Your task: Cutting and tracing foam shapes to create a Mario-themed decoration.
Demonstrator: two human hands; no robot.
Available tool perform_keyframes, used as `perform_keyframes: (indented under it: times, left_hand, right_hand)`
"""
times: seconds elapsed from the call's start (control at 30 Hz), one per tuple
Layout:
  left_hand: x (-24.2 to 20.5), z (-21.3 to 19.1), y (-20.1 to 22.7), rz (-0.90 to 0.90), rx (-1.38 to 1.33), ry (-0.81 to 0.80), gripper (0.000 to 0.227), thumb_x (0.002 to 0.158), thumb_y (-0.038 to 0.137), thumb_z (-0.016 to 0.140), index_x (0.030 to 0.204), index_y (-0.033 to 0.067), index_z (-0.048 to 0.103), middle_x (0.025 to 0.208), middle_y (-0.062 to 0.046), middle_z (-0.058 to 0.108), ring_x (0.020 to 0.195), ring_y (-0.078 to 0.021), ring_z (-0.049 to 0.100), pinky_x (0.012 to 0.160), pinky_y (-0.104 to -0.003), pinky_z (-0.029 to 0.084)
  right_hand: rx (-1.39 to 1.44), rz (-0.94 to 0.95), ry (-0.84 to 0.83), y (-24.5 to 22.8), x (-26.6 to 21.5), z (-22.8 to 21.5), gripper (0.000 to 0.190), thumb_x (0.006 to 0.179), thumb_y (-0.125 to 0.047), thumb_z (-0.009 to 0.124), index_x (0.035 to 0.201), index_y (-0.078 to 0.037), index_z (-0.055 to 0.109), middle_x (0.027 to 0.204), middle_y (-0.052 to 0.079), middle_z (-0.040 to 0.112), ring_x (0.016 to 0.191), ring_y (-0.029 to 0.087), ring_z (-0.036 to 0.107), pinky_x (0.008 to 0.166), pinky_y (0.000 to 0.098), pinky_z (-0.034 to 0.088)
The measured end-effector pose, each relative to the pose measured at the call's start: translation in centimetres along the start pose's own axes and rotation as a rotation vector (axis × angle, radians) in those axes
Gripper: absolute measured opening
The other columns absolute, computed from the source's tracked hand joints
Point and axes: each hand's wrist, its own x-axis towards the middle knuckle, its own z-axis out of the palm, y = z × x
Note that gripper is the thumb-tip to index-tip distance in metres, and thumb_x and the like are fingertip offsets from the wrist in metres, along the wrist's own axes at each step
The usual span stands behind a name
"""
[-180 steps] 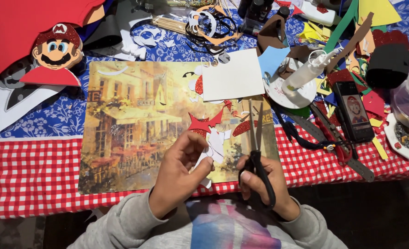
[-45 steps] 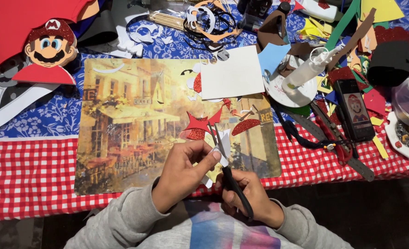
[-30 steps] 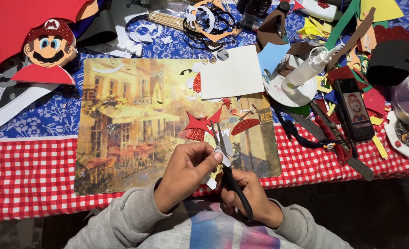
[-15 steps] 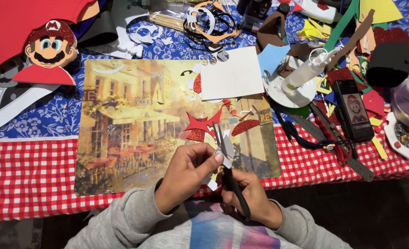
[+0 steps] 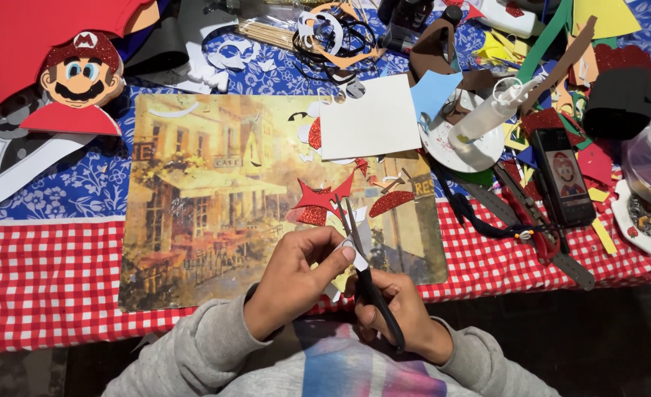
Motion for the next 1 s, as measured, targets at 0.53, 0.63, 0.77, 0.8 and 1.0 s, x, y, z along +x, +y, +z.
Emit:
perform_keyframes:
  times: [0.53, 0.63, 0.77, 0.8, 1.0]
  left_hand:
    - [-0.2, -0.4, 1.0, -0.007, 0.064, 0.012, 0.017, 0.095, 0.014, 0.069, 0.086, 0.0002, 0.068, 0.073, 0.002, 0.065, 0.071, -0.0030, 0.055, 0.064, -0.025, 0.047]
    - [-0.2, -0.5, 1.2, -0.045, 0.100, 0.021, 0.017, 0.094, 0.014, 0.069, 0.085, 0.0005, 0.069, 0.071, 0.002, 0.064, 0.069, -0.0032, 0.054, 0.060, -0.026, 0.045]
    - [0.0, -0.8, 0.8, 0.033, 0.102, 0.031, 0.016, 0.095, 0.014, 0.068, 0.086, 0.0007, 0.068, 0.073, 0.003, 0.066, 0.072, -0.0020, 0.056, 0.065, -0.024, 0.048]
    - [0.0, -0.9, 0.8, 0.056, 0.105, 0.044, 0.016, 0.095, 0.014, 0.068, 0.087, 0.0011, 0.069, 0.074, 0.003, 0.067, 0.073, -0.0014, 0.057, 0.067, -0.023, 0.049]
    - [0.4, -2.0, -0.5, 0.033, -0.017, 0.209, 0.016, 0.095, 0.018, 0.074, 0.091, 0.0020, 0.075, 0.078, 0.004, 0.063, 0.070, -0.0029, 0.054, 0.062, -0.023, 0.044]
  right_hand:
    - [-0.035, -0.044, -0.015, -0.2, -0.2, -0.2, 0.070, 0.085, -0.057, 0.077, 0.107, 0.006, 0.060, 0.062, 0.002, 0.060, 0.049, 0.009, 0.059, 0.045, 0.0260, 0.047]
    - [-0.007, -0.040, -0.014, -0.1, -0.2, -0.3, 0.066, 0.086, -0.054, 0.078, 0.107, 0.006, 0.060, 0.062, 0.002, 0.059, 0.049, 0.009, 0.059, 0.044, 0.0262, 0.047]
    - [-0.033, 0.034, 0.060, -0.5, 0.1, -0.3, 0.046, 0.090, -0.037, 0.079, 0.102, 0.004, 0.062, 0.062, 0.001, 0.060, 0.048, 0.009, 0.057, 0.044, 0.0256, 0.046]
    - [-0.070, 0.052, 0.116, -0.6, 0.3, -0.4, 0.038, 0.090, -0.030, 0.079, 0.101, 0.003, 0.063, 0.063, 0.001, 0.062, 0.046, 0.010, 0.058, 0.042, 0.0254, 0.046]
    - [-0.251, 0.122, 0.304, -3.6, 1.2, -2.4, 0.030, 0.086, -0.015, 0.079, 0.109, 0.002, 0.071, 0.059, 0.003, 0.060, 0.047, 0.009, 0.055, 0.043, 0.0248, 0.042]
